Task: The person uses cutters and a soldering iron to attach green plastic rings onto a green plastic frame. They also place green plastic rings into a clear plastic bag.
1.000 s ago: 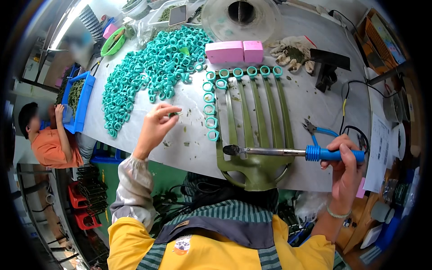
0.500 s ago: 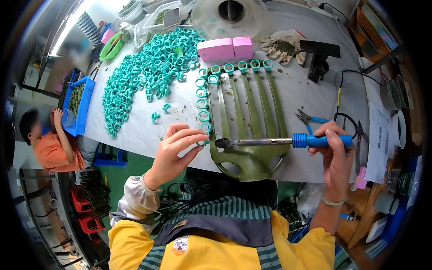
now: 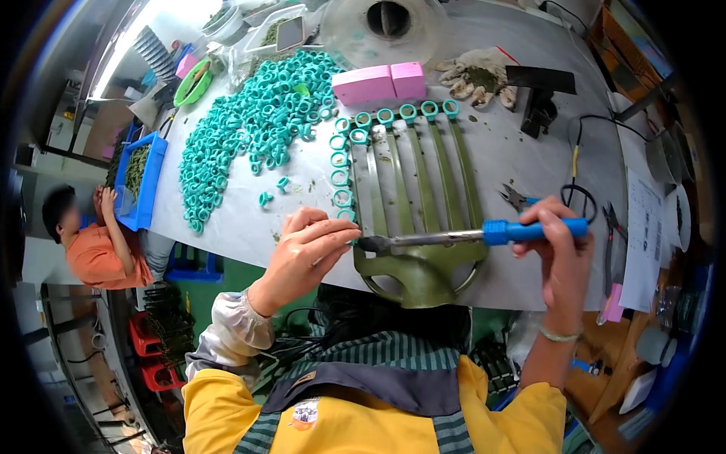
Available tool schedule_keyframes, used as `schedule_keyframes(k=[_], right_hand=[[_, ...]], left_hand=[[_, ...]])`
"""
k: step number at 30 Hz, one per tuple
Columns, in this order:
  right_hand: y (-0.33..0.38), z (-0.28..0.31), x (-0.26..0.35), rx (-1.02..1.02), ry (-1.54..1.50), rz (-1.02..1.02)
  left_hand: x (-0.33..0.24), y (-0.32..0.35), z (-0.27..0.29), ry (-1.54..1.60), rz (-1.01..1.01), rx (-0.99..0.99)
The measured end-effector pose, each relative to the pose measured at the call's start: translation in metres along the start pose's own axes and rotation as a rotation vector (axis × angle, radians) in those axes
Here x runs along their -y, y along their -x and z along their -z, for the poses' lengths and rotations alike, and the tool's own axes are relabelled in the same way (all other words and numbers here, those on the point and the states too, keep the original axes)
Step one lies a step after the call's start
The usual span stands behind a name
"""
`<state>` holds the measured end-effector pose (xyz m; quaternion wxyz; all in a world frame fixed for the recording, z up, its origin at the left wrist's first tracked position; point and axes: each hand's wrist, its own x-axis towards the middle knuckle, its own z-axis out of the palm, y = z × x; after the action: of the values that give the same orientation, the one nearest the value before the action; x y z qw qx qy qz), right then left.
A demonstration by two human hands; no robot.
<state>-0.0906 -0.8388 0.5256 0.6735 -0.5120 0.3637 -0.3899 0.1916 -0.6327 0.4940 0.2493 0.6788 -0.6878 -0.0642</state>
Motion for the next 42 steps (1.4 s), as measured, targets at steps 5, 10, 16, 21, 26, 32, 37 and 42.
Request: schedule_keyframes(k=[5, 10, 16, 21, 26, 32, 37, 42], right_hand=[[-0.002, 0.020, 0.008, 0.026, 0.074, 0.065], [-0.001, 0.025, 0.012, -0.001, 0.087, 0.088], [-0.006, 0.031, 0.016, -0.099, 0.160, 0.093], [-0.019, 0.027, 0.013, -0.195, 0.200, 0.086], [-0.032, 0.023, 0.016, -0.223, 0.200, 0.061], [-0.047, 0.019, 0.010, -0.248, 0.161, 0.091], [-0.053, 0.021, 0.007, -0.226, 0.154, 0.095], [-0.052, 0.016, 0.008, -0.203, 0.154, 0.123]], left_hand=[[-0.002, -0.008, 0.008, 0.069, -0.011, -0.022], [0.085, -0.001, 0.023, -0.012, 0.300, -0.244], [0.161, 0.025, 0.011, -0.219, 0.407, -0.128], [0.154, 0.019, 0.011, -0.030, 0.446, -0.173], [0.148, 0.010, 0.021, 0.243, 0.513, -0.185], [0.145, 0.007, 0.020, 0.181, 0.543, -0.222], [0.135, -0.010, 0.021, 0.190, 0.417, -0.139], [0.130, -0.018, -0.002, 0.068, 0.514, -0.206]])
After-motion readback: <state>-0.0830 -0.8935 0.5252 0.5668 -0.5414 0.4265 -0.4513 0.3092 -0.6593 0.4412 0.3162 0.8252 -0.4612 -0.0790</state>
